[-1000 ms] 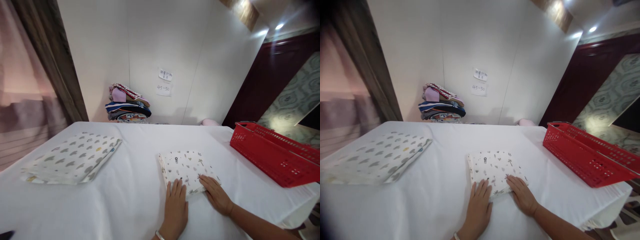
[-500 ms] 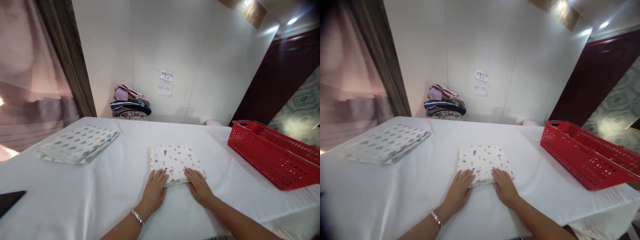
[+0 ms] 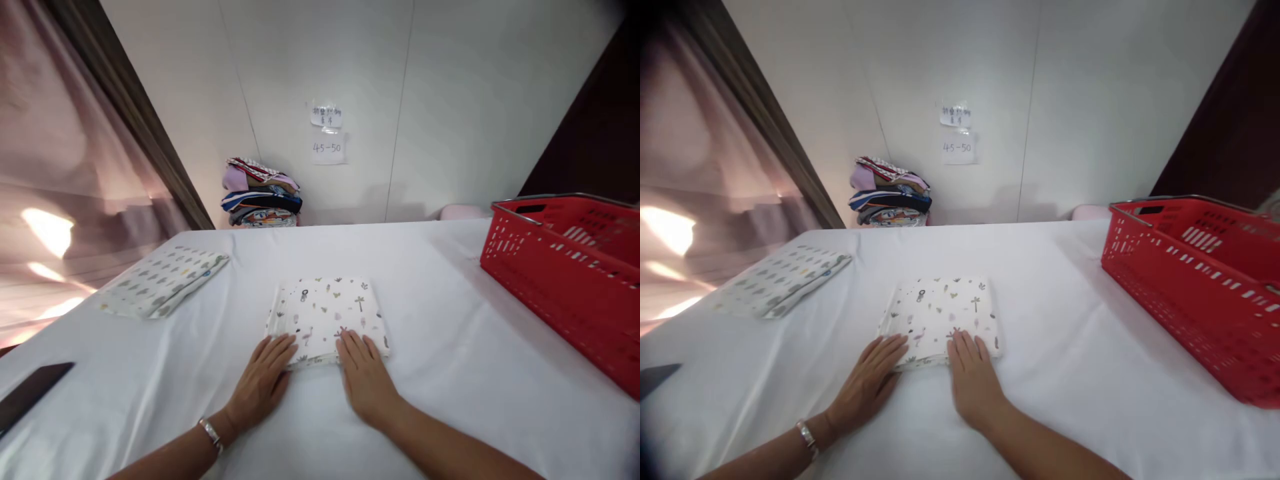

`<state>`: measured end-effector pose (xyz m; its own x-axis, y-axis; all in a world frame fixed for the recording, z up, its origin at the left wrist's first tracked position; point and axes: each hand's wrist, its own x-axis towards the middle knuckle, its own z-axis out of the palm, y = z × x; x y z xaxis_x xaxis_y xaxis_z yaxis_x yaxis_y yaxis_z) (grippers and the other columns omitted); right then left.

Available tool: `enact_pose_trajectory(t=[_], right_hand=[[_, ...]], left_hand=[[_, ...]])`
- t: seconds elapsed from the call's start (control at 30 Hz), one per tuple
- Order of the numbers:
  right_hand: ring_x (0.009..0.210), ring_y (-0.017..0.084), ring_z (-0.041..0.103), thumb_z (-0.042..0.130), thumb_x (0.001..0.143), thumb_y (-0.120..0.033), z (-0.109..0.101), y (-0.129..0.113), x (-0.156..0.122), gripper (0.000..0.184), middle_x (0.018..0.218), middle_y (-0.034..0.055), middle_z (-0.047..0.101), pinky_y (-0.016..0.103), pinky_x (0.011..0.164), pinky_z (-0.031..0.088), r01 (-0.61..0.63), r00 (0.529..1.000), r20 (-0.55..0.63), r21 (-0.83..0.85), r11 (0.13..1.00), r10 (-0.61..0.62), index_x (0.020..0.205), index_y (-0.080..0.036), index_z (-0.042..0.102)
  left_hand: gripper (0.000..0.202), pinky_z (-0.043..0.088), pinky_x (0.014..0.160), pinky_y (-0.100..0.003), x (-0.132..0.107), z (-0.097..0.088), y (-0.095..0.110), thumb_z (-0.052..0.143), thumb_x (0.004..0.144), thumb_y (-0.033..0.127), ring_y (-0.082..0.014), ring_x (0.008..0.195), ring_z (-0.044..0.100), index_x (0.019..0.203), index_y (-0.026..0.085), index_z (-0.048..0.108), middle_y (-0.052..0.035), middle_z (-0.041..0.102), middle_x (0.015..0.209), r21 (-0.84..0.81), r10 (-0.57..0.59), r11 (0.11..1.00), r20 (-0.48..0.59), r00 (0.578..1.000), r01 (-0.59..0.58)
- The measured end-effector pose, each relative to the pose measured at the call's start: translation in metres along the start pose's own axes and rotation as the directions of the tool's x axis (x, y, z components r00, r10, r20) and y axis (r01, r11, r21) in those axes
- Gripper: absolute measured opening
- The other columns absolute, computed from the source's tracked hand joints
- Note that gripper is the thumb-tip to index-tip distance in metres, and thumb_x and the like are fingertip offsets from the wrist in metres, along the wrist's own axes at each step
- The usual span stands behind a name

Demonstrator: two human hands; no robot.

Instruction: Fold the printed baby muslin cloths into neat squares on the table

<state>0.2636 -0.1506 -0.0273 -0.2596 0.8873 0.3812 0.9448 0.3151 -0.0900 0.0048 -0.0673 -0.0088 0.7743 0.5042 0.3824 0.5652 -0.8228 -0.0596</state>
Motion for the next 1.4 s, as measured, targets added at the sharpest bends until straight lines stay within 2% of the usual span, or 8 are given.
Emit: enact_pose_trajectory(t=[0.23, 0.43, 0.53, 0.8, 1.03, 1.17, 1.3, 1.4], right_hand=[[0.136, 0.028, 0.017, 0.043, 0.083, -0.019, -0.002, 0.005, -0.002, 0.067, 0.148, 0.0109, 0.021, 0.045, 0.109, 0.018, 0.042, 0.999, 0.024, 0.143, 0.989, -0.046, 0.144, -0.013, 0.017], [0.136, 0.028, 0.019, 0.045, 0.078, -0.019, 0.001, 0.011, -0.003, 0.077, 0.148, 0.0075, 0.02, 0.047, 0.106, 0.026, 0.083, 0.995, 0.032, 0.252, 0.964, -0.094, 0.146, -0.016, 0.01], [0.135, 0.03, 0.02, 0.045, 0.078, -0.02, 0.003, 0.012, -0.005, 0.076, 0.148, 0.008, 0.02, 0.049, 0.104, 0.028, 0.098, 0.993, 0.034, 0.229, 0.969, -0.109, 0.146, -0.016, 0.01], [0.134, 0.026, 0.024, 0.04, 0.082, -0.015, 0.002, 0.008, 0.0, 0.063, 0.146, 0.007, 0.028, 0.049, 0.105, 0.025, 0.071, 0.997, 0.009, 0.053, 0.996, -0.072, 0.143, -0.018, 0.024], [0.129, 0.024, 0.033, 0.039, 0.085, -0.018, -0.004, 0.004, 0.005, 0.053, 0.14, 0.01, 0.039, 0.045, 0.103, 0.028, 0.078, 0.997, -0.025, -0.031, 0.996, -0.079, 0.138, -0.017, 0.035], [0.126, 0.022, 0.038, 0.038, 0.085, -0.015, -0.016, 0.021, -0.003, 0.051, 0.137, 0.0086, 0.043, 0.044, 0.102, 0.029, 0.083, 0.996, 0.04, -0.089, 0.992, -0.08, 0.135, -0.02, 0.039], [0.126, 0.022, 0.037, 0.034, 0.08, -0.005, -0.031, 0.057, -0.019, 0.057, 0.137, 0.0078, 0.045, 0.047, 0.101, 0.028, 0.05, 0.995, 0.092, -0.177, 0.983, -0.034, 0.134, -0.023, 0.041], [0.123, 0.022, 0.041, 0.032, 0.079, -0.002, -0.039, 0.074, -0.023, 0.056, 0.137, 0.0091, 0.044, 0.042, 0.096, 0.035, 0.017, 0.994, 0.11, -0.199, 0.98, 0.005, 0.131, -0.02, 0.045]], left_hand=[[0.053, 0.028, 0.108, -0.047, 0.004, -0.005, 0.001, 0.046, 0.082, 0.018, -0.0218, 0.129, 0.037, 0.134, 0.023, 0.037, -0.0066, 0.045, 0.137, -0.011, -0.047, 0.999, 0.083, 0.995, 0.048], [0.056, 0.027, 0.109, -0.046, 0.006, -0.008, 0.006, 0.043, 0.08, 0.015, -0.0203, 0.129, 0.036, 0.134, 0.025, 0.035, -0.0046, 0.045, 0.136, -0.022, -0.093, 0.995, 0.079, 0.993, 0.095], [0.054, 0.025, 0.11, -0.045, 0.006, -0.009, 0.006, 0.043, 0.08, 0.014, -0.0198, 0.13, 0.035, 0.133, 0.023, 0.037, -0.0052, 0.045, 0.137, -0.004, -0.073, 0.997, 0.102, 0.992, 0.074], [0.046, 0.023, 0.11, -0.047, 0.006, -0.005, 0.011, 0.04, 0.08, 0.011, -0.0197, 0.128, 0.036, 0.125, 0.018, 0.047, -0.0073, 0.048, 0.133, -0.057, -0.076, 0.996, 0.0, 0.997, 0.076], [0.04, 0.025, 0.108, -0.046, 0.006, -0.001, 0.01, 0.043, 0.084, 0.021, -0.0209, 0.124, 0.04, 0.123, 0.019, 0.048, -0.0078, 0.049, 0.131, -0.104, -0.116, 0.988, -0.021, 0.993, 0.114], [0.038, 0.025, 0.106, -0.049, 0.009, -0.005, 0.008, 0.047, 0.083, 0.023, -0.024, 0.121, 0.042, 0.121, 0.019, 0.048, -0.0091, 0.05, 0.129, -0.051, -0.091, 0.995, -0.013, 0.996, 0.09], [0.038, 0.02, 0.108, -0.047, 0.018, -0.01, 0.011, 0.036, 0.083, 0.006, -0.0207, 0.108, 0.05, 0.114, 0.022, 0.051, -0.0063, 0.058, 0.11, 0.044, -0.018, 0.999, 0.002, 1.0, 0.018], [0.038, 0.023, 0.106, -0.047, 0.027, -0.013, 0.011, 0.033, 0.079, 0.0, -0.0207, 0.095, 0.053, 0.103, 0.02, 0.055, -0.0063, 0.059, 0.095, 0.11, -0.017, 0.994, 0.036, 0.999, 0.013]])
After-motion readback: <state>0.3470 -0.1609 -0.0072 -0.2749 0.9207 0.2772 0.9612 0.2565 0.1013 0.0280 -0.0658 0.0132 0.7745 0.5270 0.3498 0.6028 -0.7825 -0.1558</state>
